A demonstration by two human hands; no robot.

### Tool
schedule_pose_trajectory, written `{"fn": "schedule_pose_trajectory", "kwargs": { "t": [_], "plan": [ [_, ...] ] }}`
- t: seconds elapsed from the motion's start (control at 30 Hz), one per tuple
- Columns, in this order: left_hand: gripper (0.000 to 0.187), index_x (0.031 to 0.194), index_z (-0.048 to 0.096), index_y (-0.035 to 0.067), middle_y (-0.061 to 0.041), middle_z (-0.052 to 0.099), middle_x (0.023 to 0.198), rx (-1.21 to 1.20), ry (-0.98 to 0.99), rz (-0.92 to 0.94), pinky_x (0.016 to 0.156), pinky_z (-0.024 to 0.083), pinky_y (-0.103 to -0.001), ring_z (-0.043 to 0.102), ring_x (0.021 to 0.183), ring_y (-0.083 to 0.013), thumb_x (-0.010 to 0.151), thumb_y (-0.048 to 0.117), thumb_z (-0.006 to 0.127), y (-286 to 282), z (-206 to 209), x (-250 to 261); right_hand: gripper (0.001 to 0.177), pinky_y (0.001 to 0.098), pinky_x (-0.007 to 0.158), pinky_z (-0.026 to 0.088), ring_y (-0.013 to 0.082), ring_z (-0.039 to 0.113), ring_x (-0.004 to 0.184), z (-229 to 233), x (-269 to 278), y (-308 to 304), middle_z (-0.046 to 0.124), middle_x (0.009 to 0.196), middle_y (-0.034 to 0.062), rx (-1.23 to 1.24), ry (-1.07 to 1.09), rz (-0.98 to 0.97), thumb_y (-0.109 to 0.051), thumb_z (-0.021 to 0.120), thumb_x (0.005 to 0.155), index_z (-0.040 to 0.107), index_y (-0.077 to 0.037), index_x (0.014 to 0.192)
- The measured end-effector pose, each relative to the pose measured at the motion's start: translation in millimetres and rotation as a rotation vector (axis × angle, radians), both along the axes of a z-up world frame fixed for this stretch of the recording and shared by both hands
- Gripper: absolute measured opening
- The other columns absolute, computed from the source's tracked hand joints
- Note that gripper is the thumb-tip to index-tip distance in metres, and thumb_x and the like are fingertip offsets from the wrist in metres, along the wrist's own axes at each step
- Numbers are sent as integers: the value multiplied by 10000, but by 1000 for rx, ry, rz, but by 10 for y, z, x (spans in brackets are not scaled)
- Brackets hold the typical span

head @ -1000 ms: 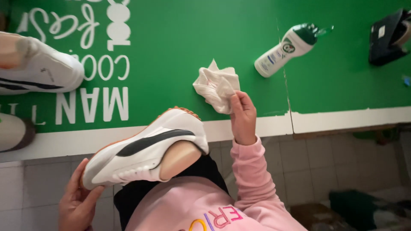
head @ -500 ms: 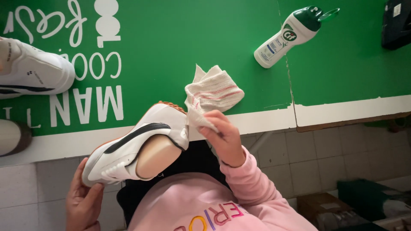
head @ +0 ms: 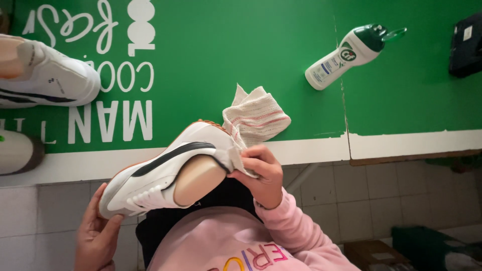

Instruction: Cleaning and preparing various sneakers for display by wiping them with a cloth and cutting off tags.

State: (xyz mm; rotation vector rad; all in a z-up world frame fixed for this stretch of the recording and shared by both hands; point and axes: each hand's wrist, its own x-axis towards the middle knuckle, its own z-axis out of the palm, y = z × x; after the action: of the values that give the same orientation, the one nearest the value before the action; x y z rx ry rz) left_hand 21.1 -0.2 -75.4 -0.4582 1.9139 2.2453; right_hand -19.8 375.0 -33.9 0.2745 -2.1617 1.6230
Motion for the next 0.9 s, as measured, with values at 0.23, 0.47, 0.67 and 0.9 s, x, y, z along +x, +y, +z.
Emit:
{"fn": "schedule_pose_trajectory", "kwargs": {
  "t": [0.23,0.47,0.67,0.9],
  "plan": [
    [789,1599,342,-14,-179,493,1531,-56,15,-1,1137,389,-404,489,1400,-243,848,-108,565,29,67,37,285,287,708,533,171,658,808,-188,72,240,675,970,60,64,-5,-135,-110,918,714,740,-47,927],
    [800,1587,370,37,-158,542,1490,-215,-46,-66,1074,465,-387,548,1334,-239,838,-54,636,99,286,152,290,239,623,404,72,515,734,-310,-253,1000,616,867,-4,-446,-360,-389,-299,742,1013,724,-16,1077],
    [734,1509,451,-7,-154,584,1466,-471,346,-196,1081,467,-353,572,1335,-230,826,14,718,197,605,68,267,248,801,538,87,647,911,-19,-570,1033,700,1054,25,-709,-211,-193,-215,667,1058,666,10,1201],
    [657,1427,527,30,-157,649,1391,-692,753,-346,1016,541,-353,677,1246,-292,814,25,763,287,1107,-129,201,224,800,466,69,570,902,457,-851,550,674,1059,17,-337,-243,36,-92,672,1075,710,47,1215]
  ]
}}
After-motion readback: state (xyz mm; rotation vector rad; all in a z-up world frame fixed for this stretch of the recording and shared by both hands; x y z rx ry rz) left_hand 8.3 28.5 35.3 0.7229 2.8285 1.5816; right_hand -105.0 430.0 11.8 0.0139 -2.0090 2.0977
